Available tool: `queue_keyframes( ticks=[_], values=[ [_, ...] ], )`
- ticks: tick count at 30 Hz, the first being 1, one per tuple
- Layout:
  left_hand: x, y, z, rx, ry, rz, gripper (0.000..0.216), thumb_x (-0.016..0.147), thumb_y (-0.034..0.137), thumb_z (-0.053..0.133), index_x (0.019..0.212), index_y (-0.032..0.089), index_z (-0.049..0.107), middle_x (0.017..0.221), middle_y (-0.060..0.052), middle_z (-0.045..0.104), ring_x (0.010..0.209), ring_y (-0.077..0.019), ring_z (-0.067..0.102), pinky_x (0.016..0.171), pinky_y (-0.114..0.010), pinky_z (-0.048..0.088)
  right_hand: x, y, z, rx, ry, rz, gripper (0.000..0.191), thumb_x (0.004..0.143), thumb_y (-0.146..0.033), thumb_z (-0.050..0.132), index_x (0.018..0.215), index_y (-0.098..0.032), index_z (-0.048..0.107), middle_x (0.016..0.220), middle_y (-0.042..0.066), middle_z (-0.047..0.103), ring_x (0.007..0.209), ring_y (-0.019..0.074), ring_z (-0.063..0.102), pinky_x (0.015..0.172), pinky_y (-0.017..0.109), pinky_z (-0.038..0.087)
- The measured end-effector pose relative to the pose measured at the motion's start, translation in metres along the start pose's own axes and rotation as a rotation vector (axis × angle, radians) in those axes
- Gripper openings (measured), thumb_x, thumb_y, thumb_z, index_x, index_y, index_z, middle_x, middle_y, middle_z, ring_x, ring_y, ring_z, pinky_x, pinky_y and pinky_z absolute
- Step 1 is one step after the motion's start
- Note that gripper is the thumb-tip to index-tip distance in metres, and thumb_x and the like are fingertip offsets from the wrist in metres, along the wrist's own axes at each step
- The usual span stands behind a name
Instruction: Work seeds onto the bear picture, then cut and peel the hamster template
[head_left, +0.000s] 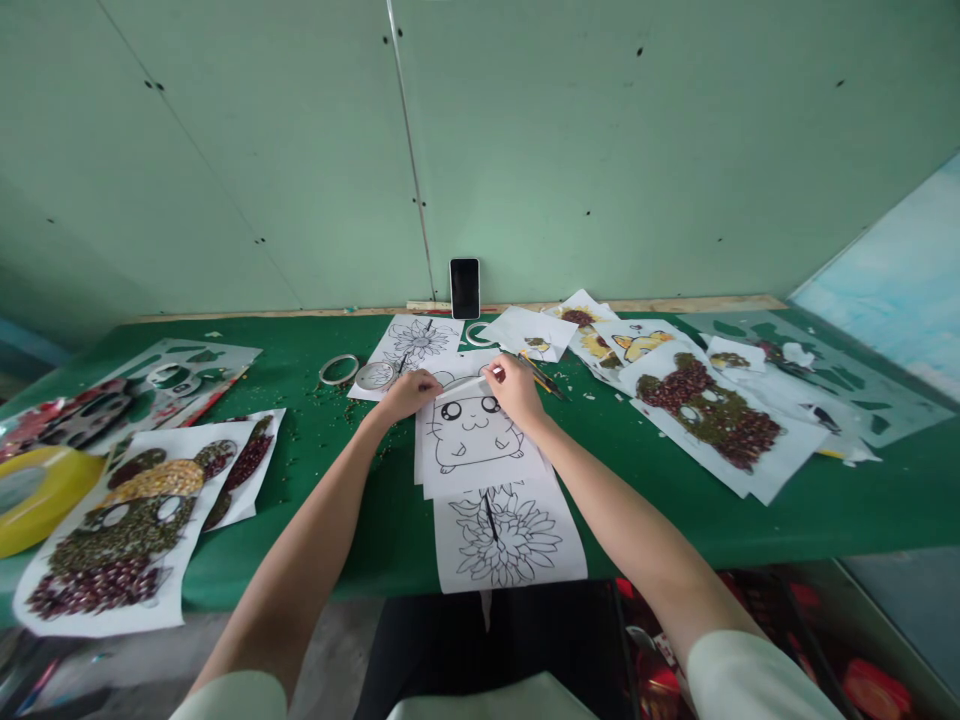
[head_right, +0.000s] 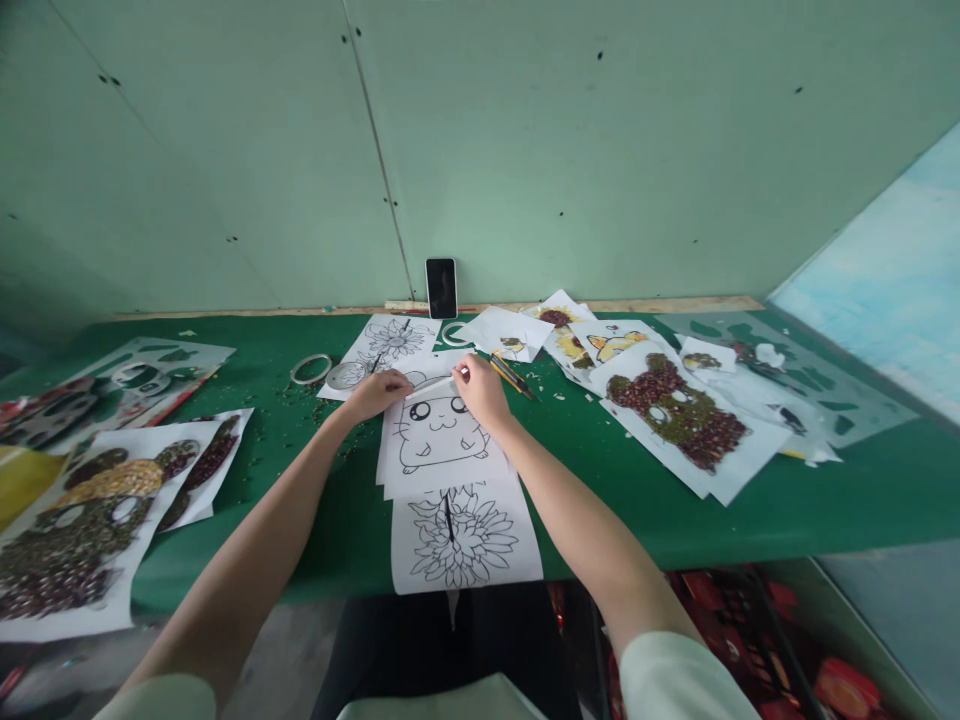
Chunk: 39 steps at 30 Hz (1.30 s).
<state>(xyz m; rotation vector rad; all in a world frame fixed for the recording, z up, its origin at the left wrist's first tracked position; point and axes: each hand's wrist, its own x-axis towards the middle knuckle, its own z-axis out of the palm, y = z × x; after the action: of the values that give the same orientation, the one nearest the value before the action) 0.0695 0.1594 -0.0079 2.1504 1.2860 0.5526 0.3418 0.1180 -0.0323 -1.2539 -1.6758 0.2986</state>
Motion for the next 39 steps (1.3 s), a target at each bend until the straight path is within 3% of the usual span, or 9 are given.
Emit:
queue_keyframes(
  ticks=[17, 27, 39],
  values=[
    [-0.0007, -0.0005, -0.0016, 0.029, -0.012, 0.024, 0.022, 0.089, 0.037, 0.068, 0.083, 0.023, 0.084, 0.11, -0.009, 0.082, 0.088, -0.0219, 0.074, 0.087, -0.033, 0.059, -0.002, 0.0033, 0.0016, 0.003, -0.017, 0.0, 0.015, 0.1, -0.026, 0.068, 0.089, -0.026, 0.059, 0.091, 0.007, 0.075, 0.08, 0.0247, 0.069, 0.077, 0.037, 0.054],
    [-0.0023, -0.0031, -0.0033, 0.018, -0.014, 0.013, 0.019, 0.085, 0.042, 0.076, 0.087, 0.027, 0.088, 0.111, -0.007, 0.081, 0.087, -0.0205, 0.072, 0.08, -0.032, 0.057, -0.0018, 0.0037, 0.0019, -0.016, -0.021, -0.005, 0.015, 0.102, -0.032, 0.065, 0.089, -0.027, 0.06, 0.089, 0.007, 0.074, 0.08, 0.0253, 0.069, 0.076, 0.037, 0.054],
    [-0.0042, -0.0054, -0.0017, -0.037, 0.013, 0.002, 0.022, 0.081, 0.045, 0.079, 0.087, 0.026, 0.089, 0.112, -0.007, 0.082, 0.088, -0.0221, 0.072, 0.079, -0.033, 0.057, -0.0019, 0.0041, 0.0024, -0.022, -0.021, 0.002, 0.013, 0.1, -0.025, 0.068, 0.089, -0.026, 0.061, 0.09, 0.006, 0.075, 0.078, 0.0239, 0.068, 0.077, 0.036, 0.054]
  ],
)
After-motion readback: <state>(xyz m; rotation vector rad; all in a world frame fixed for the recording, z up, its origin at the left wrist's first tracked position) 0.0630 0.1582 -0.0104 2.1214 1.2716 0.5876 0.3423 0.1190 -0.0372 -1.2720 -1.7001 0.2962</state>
